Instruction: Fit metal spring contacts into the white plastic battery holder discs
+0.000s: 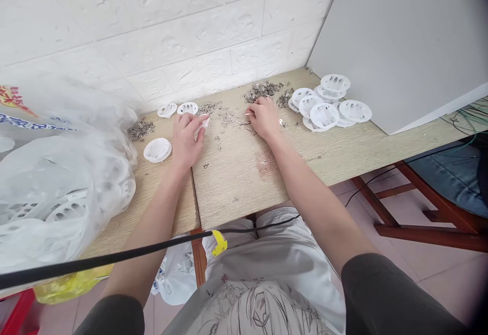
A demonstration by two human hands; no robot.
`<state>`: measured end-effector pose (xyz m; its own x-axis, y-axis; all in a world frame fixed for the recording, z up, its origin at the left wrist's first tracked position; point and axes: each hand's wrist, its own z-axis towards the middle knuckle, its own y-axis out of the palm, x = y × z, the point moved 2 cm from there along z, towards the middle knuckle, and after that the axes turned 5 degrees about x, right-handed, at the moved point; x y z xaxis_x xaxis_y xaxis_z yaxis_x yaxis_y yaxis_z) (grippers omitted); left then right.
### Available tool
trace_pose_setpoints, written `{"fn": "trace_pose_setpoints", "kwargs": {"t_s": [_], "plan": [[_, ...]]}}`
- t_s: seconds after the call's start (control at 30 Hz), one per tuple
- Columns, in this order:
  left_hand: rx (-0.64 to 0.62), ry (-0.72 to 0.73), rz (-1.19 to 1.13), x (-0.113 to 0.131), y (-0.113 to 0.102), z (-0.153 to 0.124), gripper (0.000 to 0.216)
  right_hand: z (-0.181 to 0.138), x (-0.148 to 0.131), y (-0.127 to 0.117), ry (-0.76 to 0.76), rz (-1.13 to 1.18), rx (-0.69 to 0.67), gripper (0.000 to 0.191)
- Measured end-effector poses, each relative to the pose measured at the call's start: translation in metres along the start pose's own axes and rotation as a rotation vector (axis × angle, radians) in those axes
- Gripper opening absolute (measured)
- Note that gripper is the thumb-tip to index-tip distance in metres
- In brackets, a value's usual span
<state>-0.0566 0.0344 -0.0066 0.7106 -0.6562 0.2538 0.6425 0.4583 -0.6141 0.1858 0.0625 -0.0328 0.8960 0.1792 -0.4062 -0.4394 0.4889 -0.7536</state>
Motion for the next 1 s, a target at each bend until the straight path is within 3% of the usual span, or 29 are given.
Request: {"fn": "trace_pose_setpoints", "kwargs": {"t_s": [0.4,0.77,1.0], "plan": [[-0.031,-0.038,0.004,-0.003,0.001,0.000,0.030,-0.004,-0.007,-0.013,0.011,0.037,-0.148,0.017],[-0.033,-0.040,-0.045,0.001,0.003,-0.001,0.026,-0.003,-0.007,-0.007,0.005,0.055,-0.114,0.025],[-0.033,-0.034,-0.034,0.004,0.003,-0.001,0.032,0.000,-0.010,-0.010,0.011,0.166,0.008,0.023]]}}
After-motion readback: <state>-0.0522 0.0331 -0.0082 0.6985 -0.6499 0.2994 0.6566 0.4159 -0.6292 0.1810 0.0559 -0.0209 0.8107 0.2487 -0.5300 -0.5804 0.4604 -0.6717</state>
